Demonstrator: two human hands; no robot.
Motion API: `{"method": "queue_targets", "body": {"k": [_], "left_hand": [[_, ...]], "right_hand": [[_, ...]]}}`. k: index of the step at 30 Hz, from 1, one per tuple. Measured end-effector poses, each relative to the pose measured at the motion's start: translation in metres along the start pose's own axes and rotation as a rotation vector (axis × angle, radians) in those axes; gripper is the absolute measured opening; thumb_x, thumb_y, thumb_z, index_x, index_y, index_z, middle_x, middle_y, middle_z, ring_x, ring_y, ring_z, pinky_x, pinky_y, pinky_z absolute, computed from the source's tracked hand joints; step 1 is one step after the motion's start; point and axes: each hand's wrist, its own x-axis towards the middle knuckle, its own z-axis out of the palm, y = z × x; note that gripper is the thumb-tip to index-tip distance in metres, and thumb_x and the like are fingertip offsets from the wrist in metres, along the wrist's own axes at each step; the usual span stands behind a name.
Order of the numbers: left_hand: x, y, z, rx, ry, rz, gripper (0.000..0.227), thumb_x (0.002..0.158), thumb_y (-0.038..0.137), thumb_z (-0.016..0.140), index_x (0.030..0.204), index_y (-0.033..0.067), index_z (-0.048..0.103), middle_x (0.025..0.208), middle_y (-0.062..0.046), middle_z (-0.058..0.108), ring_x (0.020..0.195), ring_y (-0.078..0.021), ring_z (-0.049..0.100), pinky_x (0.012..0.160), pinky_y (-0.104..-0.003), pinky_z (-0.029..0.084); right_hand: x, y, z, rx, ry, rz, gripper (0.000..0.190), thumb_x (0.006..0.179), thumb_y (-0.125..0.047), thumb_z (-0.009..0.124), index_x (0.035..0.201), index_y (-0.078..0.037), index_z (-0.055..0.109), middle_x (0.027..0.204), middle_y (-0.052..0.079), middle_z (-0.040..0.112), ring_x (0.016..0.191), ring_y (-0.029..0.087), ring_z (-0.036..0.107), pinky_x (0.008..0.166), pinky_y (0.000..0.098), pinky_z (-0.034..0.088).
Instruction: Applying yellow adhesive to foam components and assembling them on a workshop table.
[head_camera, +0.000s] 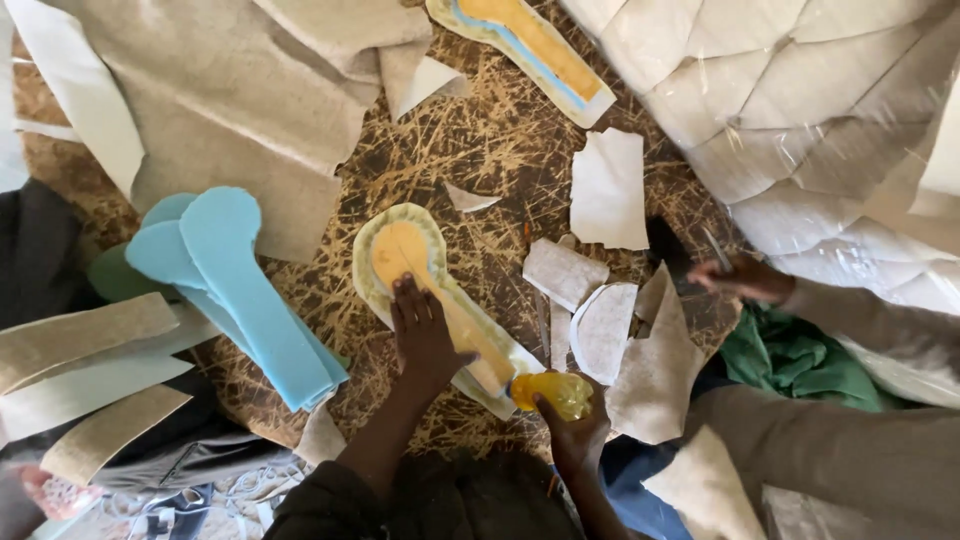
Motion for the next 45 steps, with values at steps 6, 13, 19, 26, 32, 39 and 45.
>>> {"method": "queue_targets", "body": {"k": [6,13,19,26,32,39,45], "left_hand": [[-0.008,-0.004,-0.009,-0.053,-0.025,0.017,0.151,0.073,0.099,0.062,0.163,-0.0060,0.001,0.168,-0.036,-0.014,0.155,-0.0529,-0.016,0.125,-0.061,-0.004],[-0.009,-0.005,-0.005,-0.032,0.014,0.006,0.154,0.070,0.100,0.062,0.163,-0.0063,0.001,0.167,-0.036,-0.017,0.155,-0.0535,-0.017,0.125,-0.061,-0.002],[-0.005,-0.005,0.009,-0.032,0.089,-0.003,0.158,0.066,0.101,0.066,0.163,-0.0072,0.002,0.167,-0.037,-0.015,0.155,-0.0535,-0.015,0.126,-0.061,-0.002],[-0.014,-0.015,-0.005,-0.071,0.037,0.034,0.148,0.070,0.102,0.058,0.165,0.0011,0.006,0.169,-0.030,-0.019,0.156,-0.0481,-0.017,0.126,-0.060,-0.002],[0.001,-0.020,0.046,-0.125,0.405,0.062,0.144,0.067,0.097,0.063,0.162,-0.0002,0.014,0.172,-0.027,-0.009,0.159,-0.0435,-0.009,0.127,-0.060,0.001],[-0.021,-0.027,-0.013,-0.134,-0.039,0.052,0.100,0.099,0.074,0.046,0.166,0.0063,0.015,0.174,-0.026,-0.006,0.160,-0.0431,-0.008,0.127,-0.057,0.000],[-0.004,-0.025,0.028,-0.106,0.238,0.048,0.107,0.092,0.071,0.052,0.165,0.0052,0.011,0.172,-0.023,-0.014,0.159,-0.0398,-0.012,0.128,-0.058,0.001]], "right_hand": [[-0.019,-0.006,-0.001,0.192,0.110,0.166,0.065,0.060,-0.028,0.089,0.116,-0.004,0.066,0.102,0.018,0.074,0.087,0.030,0.072,0.069,0.0374,0.063],[0.000,0.048,-0.013,0.049,-0.175,-0.736,0.066,0.072,-0.003,0.089,0.127,-0.002,0.052,0.127,0.023,0.071,0.110,0.033,0.076,0.079,0.0355,0.072],[0.002,-0.006,-0.020,-0.082,0.030,-0.683,0.057,0.078,-0.016,0.086,0.121,0.004,0.055,0.115,0.021,0.076,0.093,0.025,0.079,0.063,0.0261,0.070],[0.005,-0.028,0.000,0.038,-0.122,-0.413,0.061,0.069,-0.022,0.092,0.117,-0.008,0.058,0.114,0.016,0.078,0.101,0.029,0.079,0.072,0.0344,0.070],[0.013,-0.035,0.021,-0.067,-0.192,-0.403,0.063,0.069,-0.025,0.092,0.121,-0.010,0.060,0.115,0.014,0.076,0.100,0.028,0.078,0.072,0.0325,0.068],[0.022,-0.072,0.053,-0.136,-0.126,-0.371,0.063,0.065,-0.030,0.097,0.119,-0.025,0.067,0.104,0.012,0.080,0.098,0.039,0.075,0.081,0.0527,0.060],[0.015,-0.060,0.027,-0.225,-0.272,-0.463,0.061,0.071,-0.020,0.090,0.122,-0.013,0.058,0.115,0.015,0.076,0.102,0.034,0.077,0.073,0.0395,0.070]]}}
